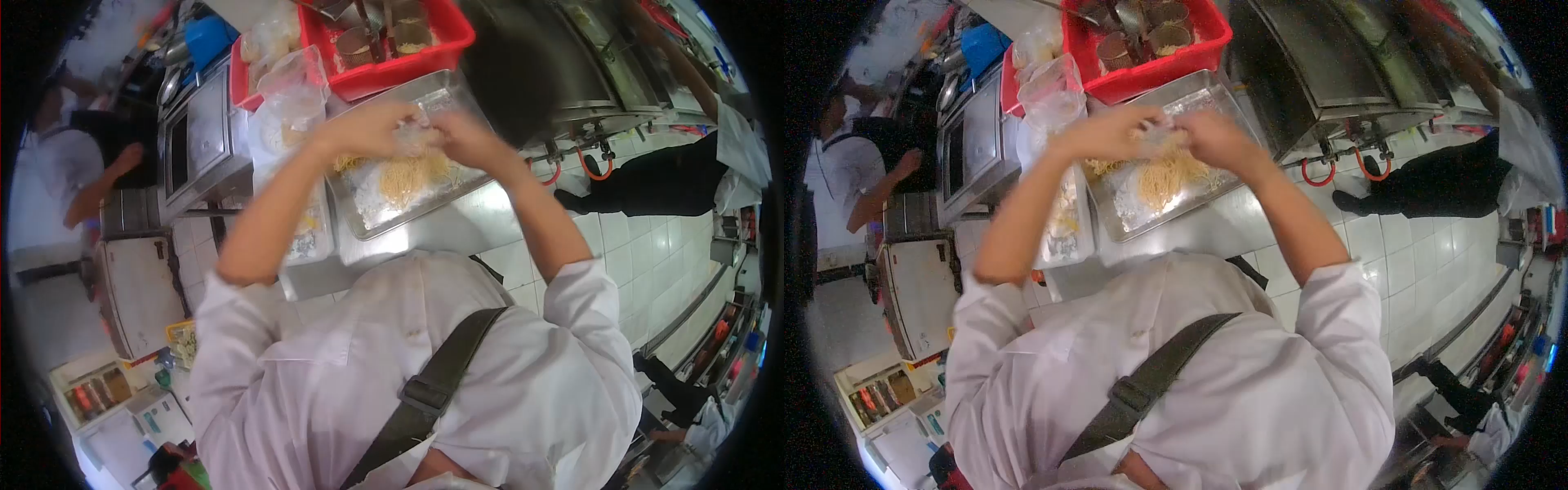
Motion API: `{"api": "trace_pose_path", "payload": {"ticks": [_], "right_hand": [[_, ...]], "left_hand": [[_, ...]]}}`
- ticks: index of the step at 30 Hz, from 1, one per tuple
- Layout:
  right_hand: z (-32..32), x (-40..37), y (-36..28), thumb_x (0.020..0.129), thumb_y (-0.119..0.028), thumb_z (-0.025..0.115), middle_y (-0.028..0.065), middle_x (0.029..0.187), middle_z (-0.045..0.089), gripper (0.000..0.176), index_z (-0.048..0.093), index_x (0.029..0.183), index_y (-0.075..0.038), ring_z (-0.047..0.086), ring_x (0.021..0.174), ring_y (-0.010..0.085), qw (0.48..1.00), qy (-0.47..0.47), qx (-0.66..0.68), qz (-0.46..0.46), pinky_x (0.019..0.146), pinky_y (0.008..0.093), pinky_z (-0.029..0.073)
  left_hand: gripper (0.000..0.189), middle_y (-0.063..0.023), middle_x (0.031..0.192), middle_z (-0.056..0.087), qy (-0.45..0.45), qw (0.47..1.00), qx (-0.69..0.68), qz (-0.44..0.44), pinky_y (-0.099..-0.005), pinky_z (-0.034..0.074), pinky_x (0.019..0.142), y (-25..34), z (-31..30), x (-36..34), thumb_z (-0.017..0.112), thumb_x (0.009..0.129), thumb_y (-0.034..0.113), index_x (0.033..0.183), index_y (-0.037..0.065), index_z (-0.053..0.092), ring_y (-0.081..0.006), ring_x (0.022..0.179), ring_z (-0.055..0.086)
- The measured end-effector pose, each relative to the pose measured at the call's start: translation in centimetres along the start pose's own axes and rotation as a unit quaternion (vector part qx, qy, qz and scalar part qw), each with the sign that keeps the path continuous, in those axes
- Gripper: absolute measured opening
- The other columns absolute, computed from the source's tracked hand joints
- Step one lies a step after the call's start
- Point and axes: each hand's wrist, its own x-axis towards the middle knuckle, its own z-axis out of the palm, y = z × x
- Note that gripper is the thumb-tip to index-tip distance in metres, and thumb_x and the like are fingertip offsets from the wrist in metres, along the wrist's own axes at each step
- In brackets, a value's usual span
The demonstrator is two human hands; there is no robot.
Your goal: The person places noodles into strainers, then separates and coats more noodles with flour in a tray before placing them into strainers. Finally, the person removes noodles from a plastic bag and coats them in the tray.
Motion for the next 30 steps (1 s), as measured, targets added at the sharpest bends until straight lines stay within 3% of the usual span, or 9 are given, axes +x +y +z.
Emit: {"api": "trace_pose_path", "payload": {"ticks": [6,8,10,13,15,21,22,24,30], "right_hand": [[-11.9,2.1,-14.4,0.087,-0.01,0.06,0.0136,0.093,0.068,0.014,0.064,0.099,-0.002,0.065,0.083,0.026,0.99,0.113,0.057,-0.067,0.077,0.0353,0.051],[-13.8,2.6,-16.2,0.089,-0.01,0.057,0.0118,0.091,0.068,0.013,0.063,0.098,-0.002,0.065,0.079,0.0218,0.985,0.128,0.098,-0.061,0.075,0.0324,0.051],[-15.3,3.2,-17.4,0.089,-0.022,0.059,0.0131,0.087,0.068,0.021,0.065,0.107,-0.012,0.067,0.075,0.0282,0.985,0.145,0.09,-0.024,0.073,0.0374,0.052],[-16.5,4.7,-19.3,0.094,-0.004,0.052,0.0084,0.097,0.058,0.016,0.054,0.109,-0.001,0.054,0.09,0.0125,0.994,0.046,0.096,-0.041,0.082,0.0268,0.046],[-17.1,5.4,-19.4,0.094,-0.005,0.052,0.0061,0.094,0.059,0.015,0.056,0.109,-0.002,0.056,0.088,0.0123,0.995,0.026,0.08,-0.045,0.08,0.0269,0.047],[-20.3,6.2,-23.3,0.101,-0.011,0.051,0.0017,0.079,0.057,0.01,0.057,0.103,-0.003,0.057,0.069,0.0103,0.979,0.082,0.144,0.118,0.062,0.0268,0.048],[-20.8,5.9,-23.6,0.1,-0.008,0.05,0.0024,0.076,0.056,0.008,0.056,0.101,-0.003,0.056,0.067,0.0094,0.985,0.063,0.117,0.111,0.06,0.0264,0.048],[-20.6,6.0,-23.8,0.1,-0.007,0.05,0.0028,0.076,0.056,0.008,0.057,0.101,-0.003,0.056,0.067,0.0094,0.994,0.063,0.077,0.054,0.06,0.0256,0.048],[-21.4,6.7,-26.3,0.096,-0.001,0.051,0.0053,0.079,0.06,0.009,0.06,0.097,-0.001,0.058,0.071,0.0107,0.987,0.139,-0.024,-0.073,0.065,0.0262,0.049]], "left_hand": [[0.048,-0.0145,0.103,0.069,0.107,0.941,-0.26,-0.189,-0.0399,0.05,0.081,-6.6,13.2,0.6,0.08,0.077,0.029,0.117,0.006,0.065,-0.0263,0.089,0.064],[0.05,-0.0147,0.107,0.069,-0.071,0.962,-0.076,-0.253,-0.0358,0.051,0.086,-3.7,8.9,-0.7,0.081,0.076,0.027,0.118,0.005,0.065,-0.024,0.093,0.064],[0.059,-0.0129,0.107,0.069,-0.09,0.989,-0.065,-0.097,-0.0327,0.051,0.088,-4.5,6.3,-1.5,0.082,0.078,0.027,0.125,0.002,0.059,-0.021,0.098,0.063],[0.055,-0.0095,0.106,0.069,0.222,0.953,-0.202,-0.048,-0.0313,0.051,0.087,1.0,2.9,-0.9,0.082,0.079,0.025,0.125,0.003,0.061,-0.0169,0.101,0.061],[0.046,-0.0079,0.098,0.068,0.375,0.778,-0.488,0.124,-0.0359,0.051,0.088,4.5,1.9,0.5,0.081,0.079,0.029,0.113,0.001,0.064,-0.018,0.094,0.063],[0.065,-0.007,0.12,0.065,-0.047,0.974,-0.144,-0.17,-0.0369,0.049,0.09,-1.9,7.6,1.0,0.081,0.081,0.022,0.136,0.005,0.05,-0.017,0.106,0.06],[0.065,-0.007,0.12,0.065,-0.047,0.975,-0.143,-0.166,-0.0369,0.049,0.09,-0.2,7.3,1.0,0.081,0.081,0.022,0.136,0.005,0.05,-0.017,0.106,0.06],[0.048,-0.008,0.108,0.07,0.432,0.841,-0.324,0.018,-0.0346,0.049,0.089,4.1,6.9,1.1,0.08,0.081,0.021,0.123,0.006,0.064,-0.018,0.103,0.063],[0.043,-0.0134,0.113,0.069,0.161,0.967,-0.192,-0.034,-0.0345,0.05,0.091,-0.7,6.9,5.3,0.079,0.077,0.019,0.117,0.007,0.067,-0.0226,0.109,0.064]]}}
